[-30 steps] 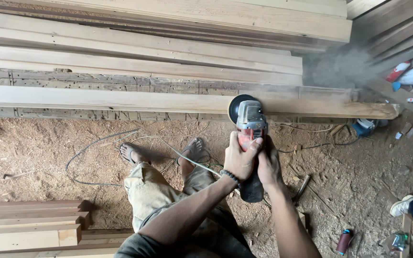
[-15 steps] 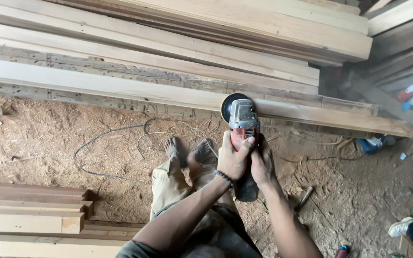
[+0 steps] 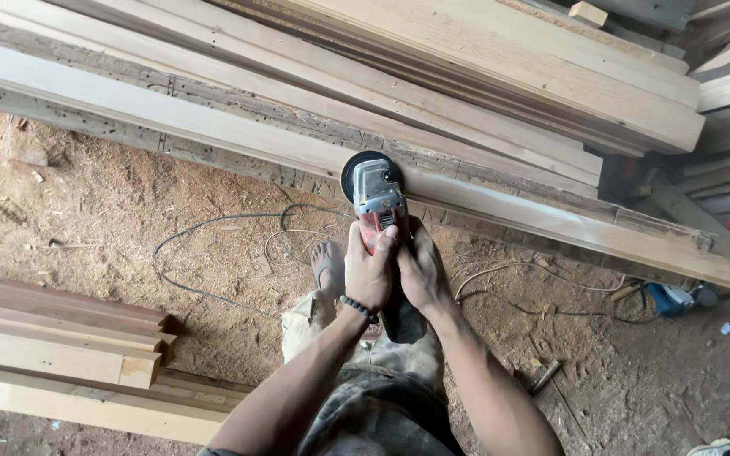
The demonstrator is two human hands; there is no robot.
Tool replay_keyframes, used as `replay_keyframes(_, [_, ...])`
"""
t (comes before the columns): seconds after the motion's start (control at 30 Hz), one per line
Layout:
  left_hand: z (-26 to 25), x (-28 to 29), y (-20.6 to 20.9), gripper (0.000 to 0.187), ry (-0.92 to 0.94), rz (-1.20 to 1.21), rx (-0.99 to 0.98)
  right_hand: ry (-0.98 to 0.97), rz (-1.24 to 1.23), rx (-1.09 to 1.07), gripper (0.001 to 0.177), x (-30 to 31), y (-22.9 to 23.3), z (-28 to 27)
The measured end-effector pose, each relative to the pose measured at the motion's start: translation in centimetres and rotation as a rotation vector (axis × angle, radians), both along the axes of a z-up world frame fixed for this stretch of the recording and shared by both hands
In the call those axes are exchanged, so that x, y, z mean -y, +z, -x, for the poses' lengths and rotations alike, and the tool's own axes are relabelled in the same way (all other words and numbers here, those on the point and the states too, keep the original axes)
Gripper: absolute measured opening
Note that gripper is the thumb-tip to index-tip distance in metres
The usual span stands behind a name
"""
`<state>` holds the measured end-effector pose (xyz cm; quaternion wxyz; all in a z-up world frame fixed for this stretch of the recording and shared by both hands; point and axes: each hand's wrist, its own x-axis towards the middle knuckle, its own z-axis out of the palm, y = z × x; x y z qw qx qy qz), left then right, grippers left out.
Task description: The person uses an angle grinder with a sanding disc to smooth the surface of a long wooden plank. The person moves the tool back and forth along the plank, generating wood dust, and repeats the process on multiple planks stacked nearby.
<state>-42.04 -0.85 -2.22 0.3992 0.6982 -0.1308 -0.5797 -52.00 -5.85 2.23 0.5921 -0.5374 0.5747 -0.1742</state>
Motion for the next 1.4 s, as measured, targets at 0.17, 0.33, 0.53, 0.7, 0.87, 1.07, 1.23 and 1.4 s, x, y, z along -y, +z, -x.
replay_keyframes(0.17, [6.5, 0.2, 1.2, 0.059, -0.095, 0.004, -0.055, -0.097, 0.021, -0.061, 0.046, -1.2, -0.4, 7.1])
replay_keyframes(0.33, [14.5, 0.2, 1.3, 0.058, -0.199, -0.008, -0.070, -0.165, 0.012, -0.109, 0.047, -2.3, -1.1, 16.0])
replay_keyframes(0.53, [23.4, 0.7, 0.4, 0.056, -0.251, 0.054, -0.080, -0.253, -0.023, -0.107, 0.050, -3.4, -2.6, 25.9])
replay_keyframes(0.7, [28.8, 1.5, 2.2, 0.056, -0.276, 0.041, -0.079, -0.296, -0.035, -0.152, 0.048, -3.5, -2.4, 31.5])
replay_keyframes(0.87, [33.1, 1.4, 2.4, 0.057, -0.306, 0.029, -0.082, -0.323, -0.038, -0.180, 0.047, -3.9, -2.6, 36.0])
replay_keyframes(1.07, [37.6, 1.9, 2.5, 0.058, -0.346, 0.052, -0.087, -0.371, -0.031, -0.237, 0.048, -4.9, -3.2, 41.5])
replay_keyframes(1.23, [40.7, 2.9, 4.0, 0.063, -0.448, -0.012, -0.147, -0.472, -0.047, -0.287, 0.048, -5.1, -1.7, 44.1])
replay_keyframes(1.4, [42.3, 4.1, 4.9, 0.068, -0.660, -0.040, -0.136, -0.629, 0.016, -0.331, 0.046, -5.6, -1.2, 44.8])
